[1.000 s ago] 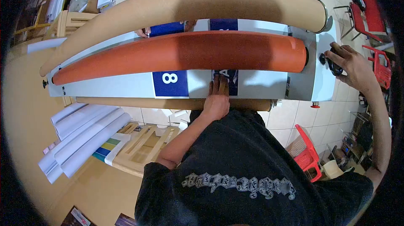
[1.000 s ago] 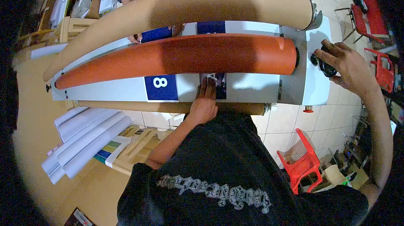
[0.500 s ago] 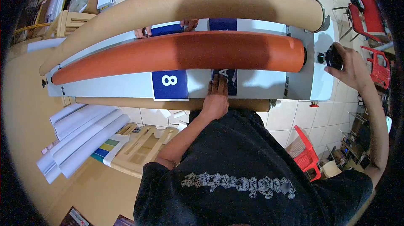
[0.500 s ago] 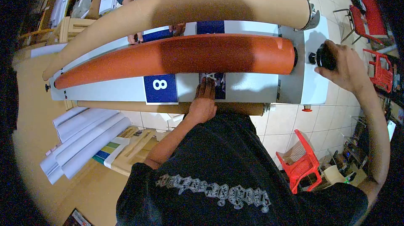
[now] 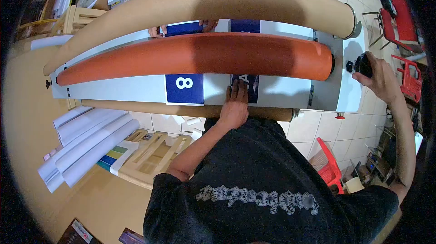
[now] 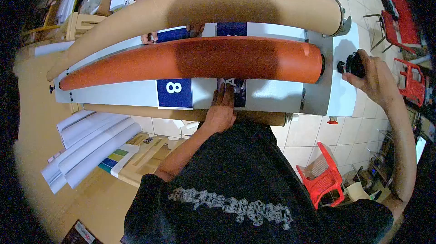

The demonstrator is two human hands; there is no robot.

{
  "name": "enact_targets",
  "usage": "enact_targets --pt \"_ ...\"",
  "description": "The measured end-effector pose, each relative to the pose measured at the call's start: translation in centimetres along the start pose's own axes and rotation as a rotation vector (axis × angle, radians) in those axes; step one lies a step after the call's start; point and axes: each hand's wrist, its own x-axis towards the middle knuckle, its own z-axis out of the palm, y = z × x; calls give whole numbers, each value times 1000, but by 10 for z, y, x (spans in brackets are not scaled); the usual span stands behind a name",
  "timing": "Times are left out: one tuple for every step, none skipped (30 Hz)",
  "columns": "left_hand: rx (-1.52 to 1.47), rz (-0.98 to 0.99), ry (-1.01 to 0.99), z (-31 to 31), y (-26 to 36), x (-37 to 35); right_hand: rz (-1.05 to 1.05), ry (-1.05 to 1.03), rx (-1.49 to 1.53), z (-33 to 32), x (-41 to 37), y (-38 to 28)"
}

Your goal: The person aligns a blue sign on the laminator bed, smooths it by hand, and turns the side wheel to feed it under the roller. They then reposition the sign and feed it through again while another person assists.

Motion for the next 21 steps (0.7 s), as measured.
enact_targets --pt "-7 -4 -18 -3 1 0 -1 0 1 -1 -2 1" --pt "-14 -7 -35 -4 1 1 -190 88 -77 -1 -7 1" --pt "-14 -6 -35 -4 1 1 -377 176 -156 -1 -9 3" --pt "-14 -9 -21 -2 0 1 -373 176 -156 3 -6 12" --pt "-15 -11 -8 0 0 1 -562 239 -394 10 2 26" --pt "-16 -7 -8 -1 1 2 -748 300 -634 13 5 30" --pt "-15 -10 -14 -2 1 2 -745 298 -635 12 6 32" --pt "-15 -14 -22 -3 1 1 -776 305 -614 8 5 32" --pt "-16 -14 -22 -2 1 1 -808 312 -594 5 5 29" --pt "-18 -12 -27 -1 1 1 -810 311 -596 1 0 18" --pt "-21 -11 -34 0 1 1 -580 329 -315 -2 -10 2" --pt "-21 -12 -36 -1 1 0 -344 339 -35 -3 -16 -7" --pt "-12 -9 -33 -2 1 1 -346 340 -34 -3 -11 -6" --pt "-3 -6 -30 -4 0 0 -166 180 -23 -4 -3 -4" --pt "-1 -8 -30 -5 1 0 14 19 -12 -4 2 -3" --pt "1 -6 -26 -6 1 0 12 22 -12 -6 4 -4" --pt "3 -4 -21 -7 1 0 19 -3 -24 -8 6 -7" --pt "3 -6 -20 -5 1 0 27 -29 -36 -10 6 -9" --pt "-11 -12 -19 -2 1 0 36 -57 -48 -11 7 -10" --pt "-24 -18 -17 1 1 1 35 -55 -49 -9 3 -8" --pt "-24 -20 -17 -1 0 1 -153 87 -70 -6 -3 -3"
